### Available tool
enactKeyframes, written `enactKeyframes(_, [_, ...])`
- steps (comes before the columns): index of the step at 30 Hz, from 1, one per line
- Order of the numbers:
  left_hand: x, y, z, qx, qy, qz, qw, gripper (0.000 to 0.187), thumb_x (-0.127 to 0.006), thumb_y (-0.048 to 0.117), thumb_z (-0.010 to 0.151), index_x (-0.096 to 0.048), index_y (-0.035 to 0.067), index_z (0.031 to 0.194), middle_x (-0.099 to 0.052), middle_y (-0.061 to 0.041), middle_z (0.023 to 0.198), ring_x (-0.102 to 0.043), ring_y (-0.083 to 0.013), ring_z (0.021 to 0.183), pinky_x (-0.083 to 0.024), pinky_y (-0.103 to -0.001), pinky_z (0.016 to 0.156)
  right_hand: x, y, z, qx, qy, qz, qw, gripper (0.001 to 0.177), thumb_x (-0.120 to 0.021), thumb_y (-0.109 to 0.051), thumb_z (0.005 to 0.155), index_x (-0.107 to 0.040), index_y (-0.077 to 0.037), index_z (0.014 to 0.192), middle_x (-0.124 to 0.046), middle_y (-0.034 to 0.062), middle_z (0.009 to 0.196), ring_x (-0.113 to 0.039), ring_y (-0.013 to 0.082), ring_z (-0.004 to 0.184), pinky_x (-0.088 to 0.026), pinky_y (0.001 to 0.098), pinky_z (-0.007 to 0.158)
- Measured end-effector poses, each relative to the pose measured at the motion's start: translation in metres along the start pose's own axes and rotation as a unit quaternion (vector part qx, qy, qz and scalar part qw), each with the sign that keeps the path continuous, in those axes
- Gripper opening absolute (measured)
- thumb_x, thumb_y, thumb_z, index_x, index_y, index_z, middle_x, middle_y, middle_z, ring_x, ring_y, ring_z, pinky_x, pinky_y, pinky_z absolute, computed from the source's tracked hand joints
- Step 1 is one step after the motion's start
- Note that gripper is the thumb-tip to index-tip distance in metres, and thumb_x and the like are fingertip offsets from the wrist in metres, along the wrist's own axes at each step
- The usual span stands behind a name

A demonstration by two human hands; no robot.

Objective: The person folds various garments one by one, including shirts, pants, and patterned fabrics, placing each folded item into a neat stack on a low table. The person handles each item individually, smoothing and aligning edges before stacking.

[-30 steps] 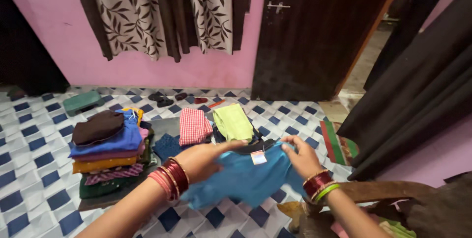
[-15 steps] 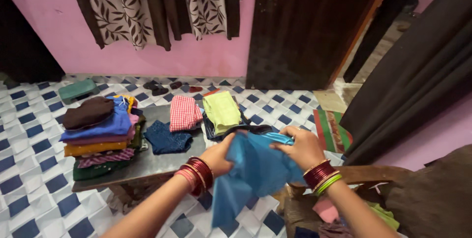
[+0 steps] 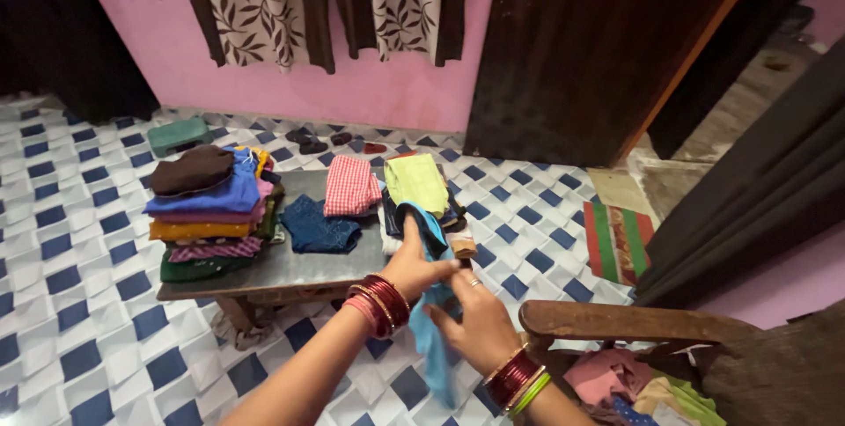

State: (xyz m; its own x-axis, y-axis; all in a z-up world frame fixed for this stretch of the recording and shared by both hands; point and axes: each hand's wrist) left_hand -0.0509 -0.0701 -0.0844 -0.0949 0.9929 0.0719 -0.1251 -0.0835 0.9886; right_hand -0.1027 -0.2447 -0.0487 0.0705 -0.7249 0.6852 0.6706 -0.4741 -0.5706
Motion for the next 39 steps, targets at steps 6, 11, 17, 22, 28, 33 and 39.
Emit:
enactKeyframes(6, [0.035,0.008,-0.009,0.030,-0.087,0.221,0.971,0.103,-0.064,0.007,0.077,-0.008,0.005,0.163,-0.061,-0.030,0.130,-0.066,-0.0330,0.116,-0.052,-0.036,0.095,0.021,0.016,0.028,-0.108,0.037,0.039,0.993,0.064,-0.087,-0.030,0.073,-0.063,-0.012,0.129,-0.074,0.0084,0.115,-0.073,0.0230,0.107,-0.058,0.0392,0.089])
enactKeyframes(11, [0.044,0.023,-0.010,-0.119,-0.209,0.226,0.944,0.090,-0.064,-0.003,0.076,-0.030,0.008,0.158,-0.056,-0.024,0.146,-0.056,-0.0308,0.135,-0.044,-0.035,0.107,0.039,0.030,0.068,0.075,-0.030,0.064,0.995,0.125,-0.101,-0.029,0.056,-0.027,-0.005,0.153,-0.058,0.0200,0.139,-0.054,0.0346,0.130,-0.040,0.0428,0.106])
enactKeyframes(17, [0.050,0.032,-0.018,-0.126,-0.212,0.109,0.963,0.074,-0.065,0.000,0.073,-0.048,0.012,0.144,-0.070,-0.016,0.132,-0.065,-0.0284,0.126,-0.049,-0.036,0.105,0.036,0.030,0.081,-0.139,-0.224,0.157,0.952,0.059,-0.093,-0.019,0.061,-0.075,-0.007,0.116,-0.080,0.0090,0.098,-0.072,0.0140,0.087,-0.059,0.0316,0.081])
enactKeyframes(22, [0.074,0.009,-0.030,-0.041,-0.162,0.209,0.963,0.057,-0.082,0.025,0.076,-0.057,0.015,0.126,-0.074,-0.012,0.115,-0.072,-0.0267,0.107,-0.056,-0.036,0.089,0.045,0.024,0.092,-0.183,-0.088,0.013,0.979,0.033,-0.088,-0.024,0.067,-0.078,-0.007,0.093,-0.078,0.0059,0.078,-0.070,0.0125,0.072,-0.056,0.0314,0.071])
enactKeyframes(28, [0.076,-0.025,-0.014,-0.076,-0.019,0.357,0.931,0.035,-0.082,0.040,0.073,-0.077,0.011,0.093,-0.072,-0.018,0.088,-0.067,-0.0375,0.089,-0.053,-0.047,0.080,0.049,0.024,0.111,-0.204,0.033,-0.131,0.970,0.038,-0.091,-0.032,0.072,-0.076,-0.005,0.095,-0.076,0.0091,0.085,-0.072,0.0181,0.078,-0.054,0.0348,0.074])
enactKeyframes(33, [0.066,-0.050,0.018,-0.019,0.075,0.334,0.939,0.026,-0.076,0.022,0.076,-0.068,0.010,0.098,-0.071,-0.015,0.090,-0.067,-0.0378,0.093,-0.052,-0.050,0.081,0.042,0.058,0.128,-0.202,0.095,-0.129,0.966,0.032,-0.087,-0.025,0.076,-0.078,-0.003,0.098,-0.077,0.0115,0.090,-0.072,0.0236,0.084,-0.056,0.0375,0.076])
enactKeyframes(39, [0.038,-0.078,0.035,-0.115,0.154,0.271,0.943,0.038,-0.064,0.007,0.075,-0.068,0.014,0.112,-0.070,-0.016,0.106,-0.066,-0.0397,0.098,-0.053,-0.049,0.083,0.025,0.078,0.155,-0.379,0.177,0.402,0.814,0.022,-0.073,-0.004,0.081,-0.073,0.002,0.102,-0.076,0.0119,0.096,-0.074,0.0273,0.086,-0.062,0.0458,0.078])
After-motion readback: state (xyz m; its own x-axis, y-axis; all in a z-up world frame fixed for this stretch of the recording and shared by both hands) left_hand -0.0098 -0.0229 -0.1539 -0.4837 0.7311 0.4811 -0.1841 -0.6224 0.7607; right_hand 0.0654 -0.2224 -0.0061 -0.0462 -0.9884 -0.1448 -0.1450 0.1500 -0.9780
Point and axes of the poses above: each hand's wrist, its own z-axis towards the middle knuckle, its own x-axis out of the back of the hand, y = z × x
